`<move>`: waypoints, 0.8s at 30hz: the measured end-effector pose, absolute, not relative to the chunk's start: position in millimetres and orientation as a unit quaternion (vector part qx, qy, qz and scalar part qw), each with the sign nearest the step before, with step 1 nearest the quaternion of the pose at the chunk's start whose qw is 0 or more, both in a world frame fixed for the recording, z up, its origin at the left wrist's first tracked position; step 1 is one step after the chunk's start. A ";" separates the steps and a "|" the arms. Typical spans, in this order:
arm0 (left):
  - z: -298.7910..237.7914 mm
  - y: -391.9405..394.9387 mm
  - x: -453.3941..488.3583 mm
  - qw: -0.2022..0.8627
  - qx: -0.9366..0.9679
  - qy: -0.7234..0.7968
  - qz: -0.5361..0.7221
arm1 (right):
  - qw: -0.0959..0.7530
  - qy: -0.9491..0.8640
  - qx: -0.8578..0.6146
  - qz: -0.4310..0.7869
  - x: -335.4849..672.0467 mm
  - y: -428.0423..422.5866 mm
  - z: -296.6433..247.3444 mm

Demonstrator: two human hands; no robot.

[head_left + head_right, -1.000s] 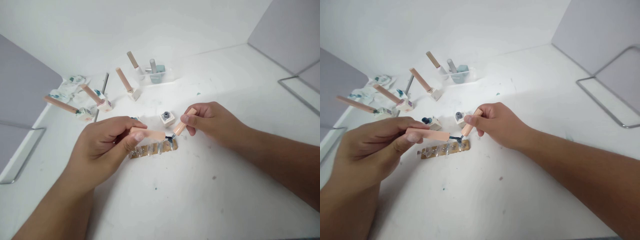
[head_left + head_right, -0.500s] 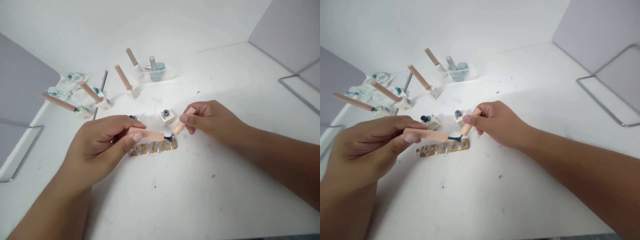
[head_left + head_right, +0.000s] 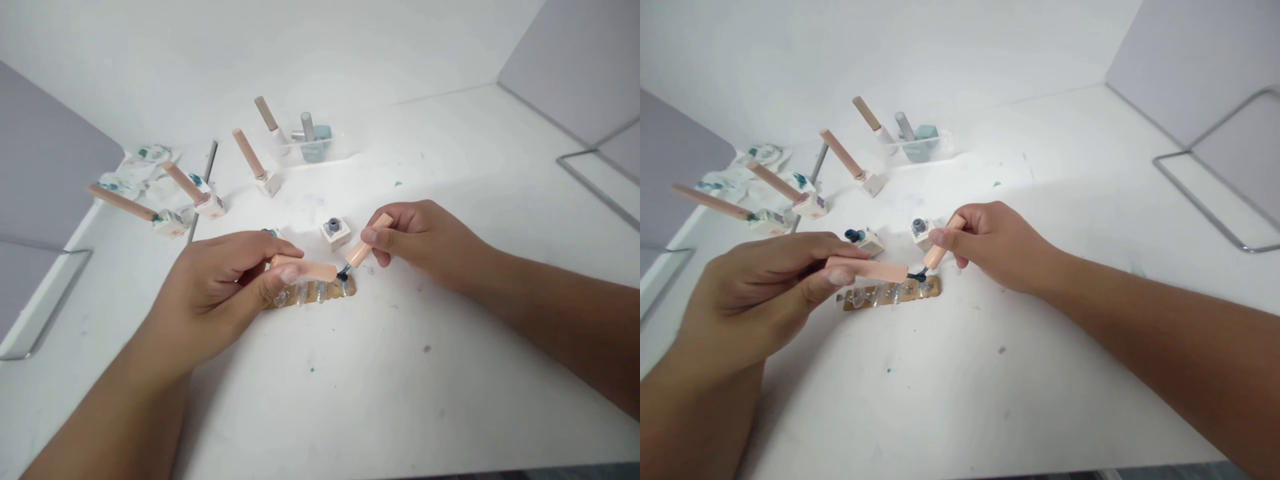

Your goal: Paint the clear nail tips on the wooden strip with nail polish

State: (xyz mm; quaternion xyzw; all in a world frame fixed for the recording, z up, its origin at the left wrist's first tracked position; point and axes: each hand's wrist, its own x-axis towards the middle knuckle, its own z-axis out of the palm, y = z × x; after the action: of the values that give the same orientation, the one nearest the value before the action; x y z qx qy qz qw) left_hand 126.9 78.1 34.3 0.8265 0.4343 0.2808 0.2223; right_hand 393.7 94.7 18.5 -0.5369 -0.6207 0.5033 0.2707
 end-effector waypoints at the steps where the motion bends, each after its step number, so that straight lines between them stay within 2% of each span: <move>1: 34.0 78.5 125.8 0.224 0.829 0.434 0.273 | 0.274 -0.622 -0.532 0.505 393.9 94.9 17.9; 9: 37.3 78.4 126.4 0.219 0.833 0.418 0.290 | 0.240 -0.596 -0.545 0.539 395.0 93.7 22.1; 17: 42.1 80.8 127.1 0.227 0.847 0.416 0.241 | 0.239 -0.587 -0.532 0.561 396.0 93.6 21.5; 24: 41.2 77.9 128.3 0.208 0.844 0.412 0.273 | 0.238 -0.585 -0.530 0.567 396.7 94.7 20.5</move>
State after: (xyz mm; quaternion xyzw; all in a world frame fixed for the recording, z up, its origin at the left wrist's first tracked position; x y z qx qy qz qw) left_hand 128.3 77.9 41.2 0.8441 0.4123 0.2726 0.2078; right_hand 396.7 94.7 20.5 -0.5297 -0.5845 0.5667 0.2380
